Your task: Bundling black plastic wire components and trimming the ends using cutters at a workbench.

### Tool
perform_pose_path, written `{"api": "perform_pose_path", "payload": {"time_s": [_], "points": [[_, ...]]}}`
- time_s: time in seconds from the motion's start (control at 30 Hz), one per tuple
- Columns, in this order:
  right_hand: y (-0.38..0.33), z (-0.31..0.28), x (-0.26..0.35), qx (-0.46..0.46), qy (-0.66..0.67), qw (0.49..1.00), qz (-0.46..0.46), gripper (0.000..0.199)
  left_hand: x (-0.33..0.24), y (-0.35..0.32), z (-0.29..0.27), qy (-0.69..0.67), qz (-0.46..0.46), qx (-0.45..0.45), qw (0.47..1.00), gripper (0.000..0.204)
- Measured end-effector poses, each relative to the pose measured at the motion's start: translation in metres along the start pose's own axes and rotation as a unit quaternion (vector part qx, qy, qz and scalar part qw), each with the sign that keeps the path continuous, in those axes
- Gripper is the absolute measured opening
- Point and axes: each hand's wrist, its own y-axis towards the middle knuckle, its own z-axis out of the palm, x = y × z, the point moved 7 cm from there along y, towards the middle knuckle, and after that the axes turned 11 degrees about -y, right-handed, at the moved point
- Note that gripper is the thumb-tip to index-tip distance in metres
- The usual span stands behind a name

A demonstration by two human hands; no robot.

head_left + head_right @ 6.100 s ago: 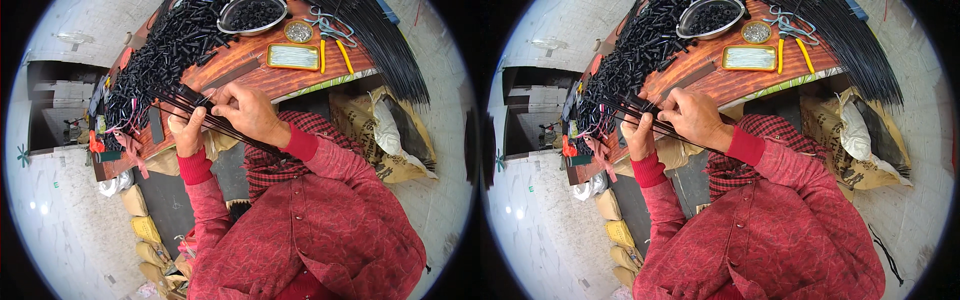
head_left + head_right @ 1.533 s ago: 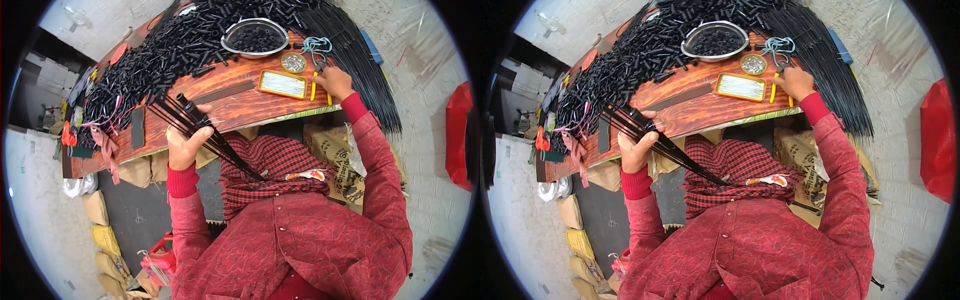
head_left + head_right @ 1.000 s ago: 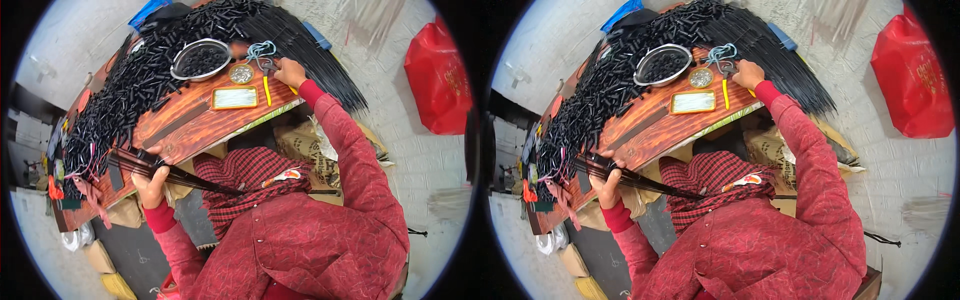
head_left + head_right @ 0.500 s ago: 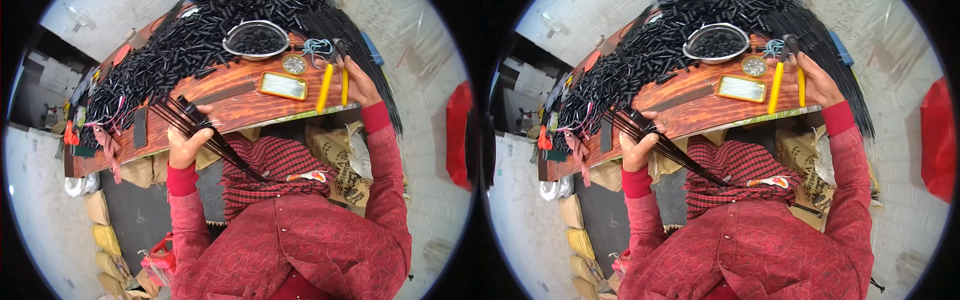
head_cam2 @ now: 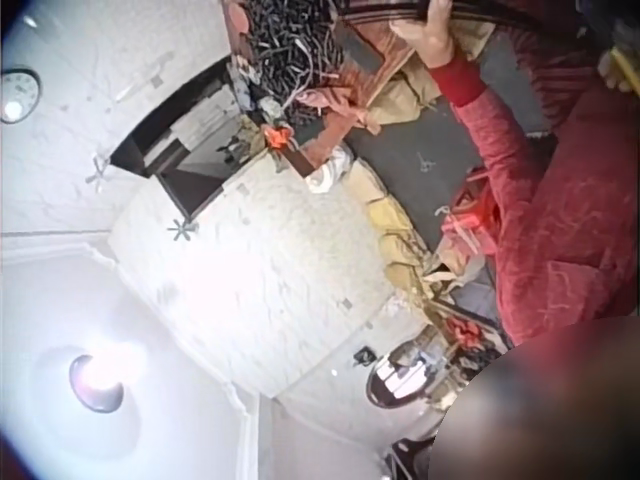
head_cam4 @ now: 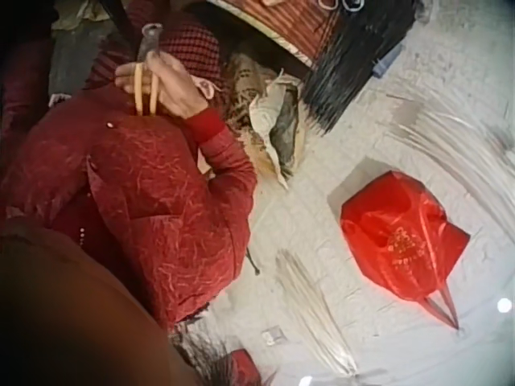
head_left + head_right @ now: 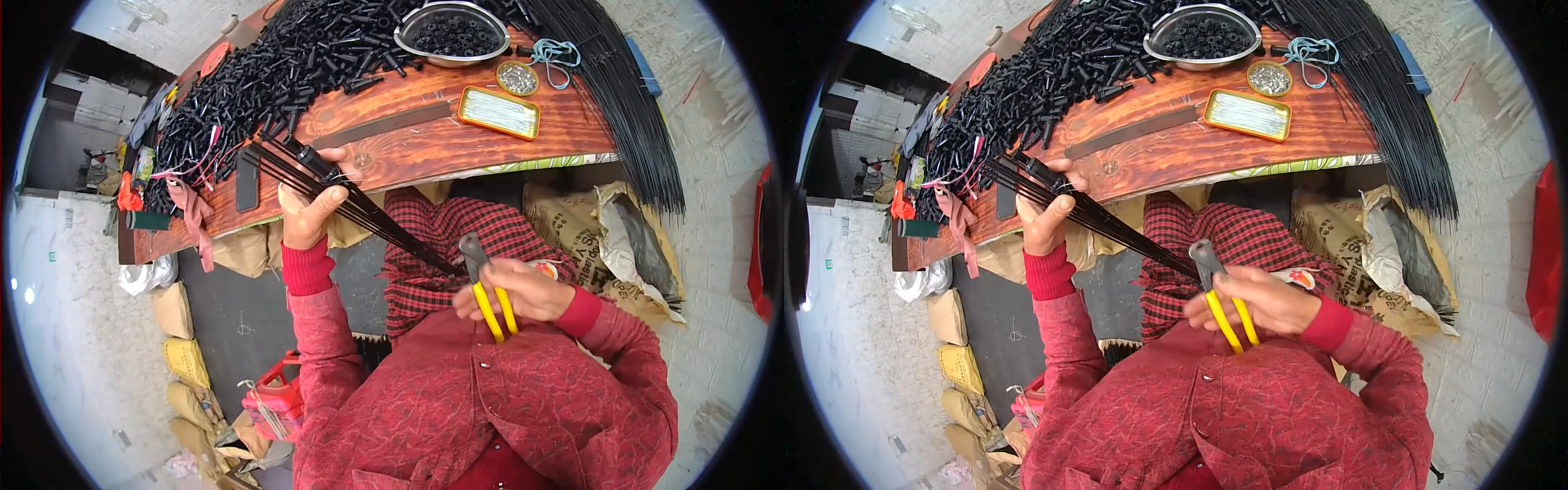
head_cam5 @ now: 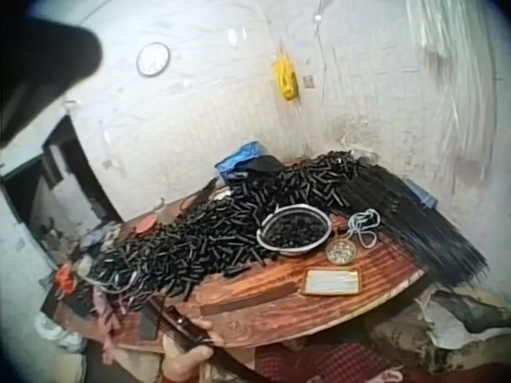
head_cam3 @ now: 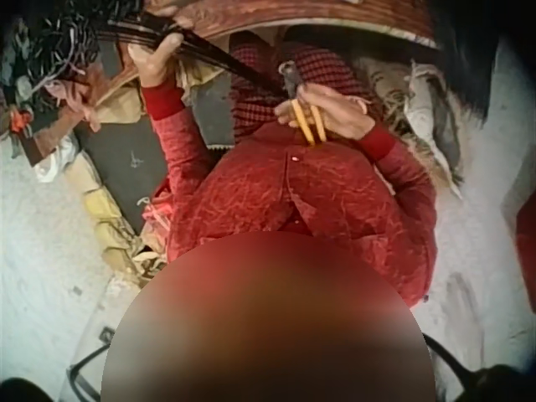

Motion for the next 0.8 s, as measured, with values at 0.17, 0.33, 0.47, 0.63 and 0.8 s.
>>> {"api": "perform_pose_path", "payload": {"time_s": [0.17,0.33,0.47,0.63,0.8], "points": [[-0.015,0.014,-0.016,0.089,-0.119,0.989,0.015,0.04,-0.004,-0.001,-0.002,-0.017,0.02,0.007,1.0,0.056],[0.011,-0.007,0.049,-0.067,-0.33,0.941,-0.038,0.036,-0.007,-0.001,0.01,-0.014,-0.001,0.021,1.0,0.062],[0.022,0.005,0.114,-0.048,-0.402,0.909,-0.1,0.044,-0.01,-0.002,0.025,-0.011,-0.007,0.028,1.0,0.061],[0.031,0.017,0.138,0.017,-0.442,0.894,-0.076,0.046,-0.014,-0.001,0.036,0.007,-0.005,0.066,0.998,0.058],[0.029,0.021,0.143,0.034,-0.448,0.892,-0.051,0.046,-0.015,0.002,0.046,0.022,-0.01,0.082,0.996,0.054]]}}
